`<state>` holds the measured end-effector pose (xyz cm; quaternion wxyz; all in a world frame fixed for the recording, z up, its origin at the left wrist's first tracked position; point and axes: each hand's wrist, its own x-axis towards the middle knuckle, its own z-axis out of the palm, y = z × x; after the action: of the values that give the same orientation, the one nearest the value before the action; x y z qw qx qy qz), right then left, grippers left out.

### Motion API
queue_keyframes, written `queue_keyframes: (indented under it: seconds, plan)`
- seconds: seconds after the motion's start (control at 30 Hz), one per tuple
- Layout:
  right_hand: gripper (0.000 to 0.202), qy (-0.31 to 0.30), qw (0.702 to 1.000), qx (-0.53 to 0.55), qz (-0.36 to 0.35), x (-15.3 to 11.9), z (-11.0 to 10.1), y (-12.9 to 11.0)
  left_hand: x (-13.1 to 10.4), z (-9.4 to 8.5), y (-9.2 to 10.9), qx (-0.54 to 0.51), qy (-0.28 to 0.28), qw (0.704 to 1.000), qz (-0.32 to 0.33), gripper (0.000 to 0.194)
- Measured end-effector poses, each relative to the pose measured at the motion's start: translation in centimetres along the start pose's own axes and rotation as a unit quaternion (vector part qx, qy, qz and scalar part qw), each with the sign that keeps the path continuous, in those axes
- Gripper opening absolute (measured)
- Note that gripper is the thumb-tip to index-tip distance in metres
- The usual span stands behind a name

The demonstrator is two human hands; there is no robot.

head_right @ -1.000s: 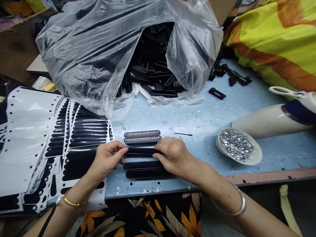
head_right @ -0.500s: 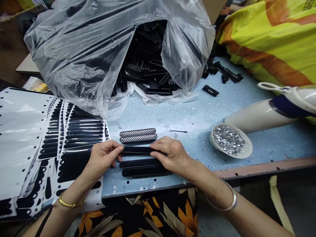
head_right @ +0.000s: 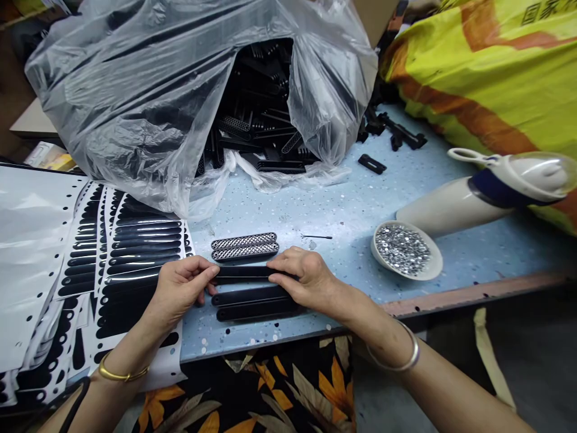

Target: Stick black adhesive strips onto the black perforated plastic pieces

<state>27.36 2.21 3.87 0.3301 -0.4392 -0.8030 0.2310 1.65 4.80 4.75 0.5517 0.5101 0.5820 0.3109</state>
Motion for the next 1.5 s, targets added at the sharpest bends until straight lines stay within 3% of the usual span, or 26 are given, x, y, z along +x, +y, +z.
queue_keyframes:
  seconds: [0.17,0.4,0.67,0.93,1.1,1.27,1.33,1.4,1.5]
  plan:
    - [0.015,0.032,0.999,-0.007,0.039,-0.4,-0.5,-0.3,0.0,0.1,0.0,0.0,0.004,1.0,-0.002,0.023]
    - [0.02,0.151,0.975,-0.071,0.15,-1.8,-1.0,-0.6,0.0,0.1,0.1,-0.003,0.009,1.0,-0.007,0.024]
    - [0.032,0.119,0.973,-0.056,0.192,-0.7,2.5,-0.4,0.5,0.2,-0.4,-0.03,0.003,1.0,0.002,0.026]
    - [0.047,0.067,0.978,-0.07,0.186,-1.1,1.6,0.0,0.8,0.0,-0.9,-0.049,-0.039,0.998,0.011,0.023]
    - [0.049,0.082,0.969,-0.17,0.16,-0.6,1.8,-0.2,0.8,0.0,-0.7,-0.027,-0.044,0.999,0.018,0.021]
    - [0.042,0.077,0.949,-0.248,0.18,1.1,3.9,-1.8,0.7,-0.1,-0.6,0.095,-0.038,0.983,0.151,0.008]
    - [0.044,0.061,0.934,-0.285,0.208,1.7,4.5,-2.2,0.8,-0.2,-0.8,0.125,-0.037,0.976,0.173,0.006]
    - [0.043,0.045,0.93,-0.278,0.236,1.9,4.4,-2.1,0.9,-0.1,-1.0,0.108,-0.045,0.982,0.147,0.008]
    - [0.033,0.037,0.953,-0.17,0.248,1.3,3.3,-1.1,1.1,-0.1,-1.1,0.064,-0.055,0.992,0.098,0.008]
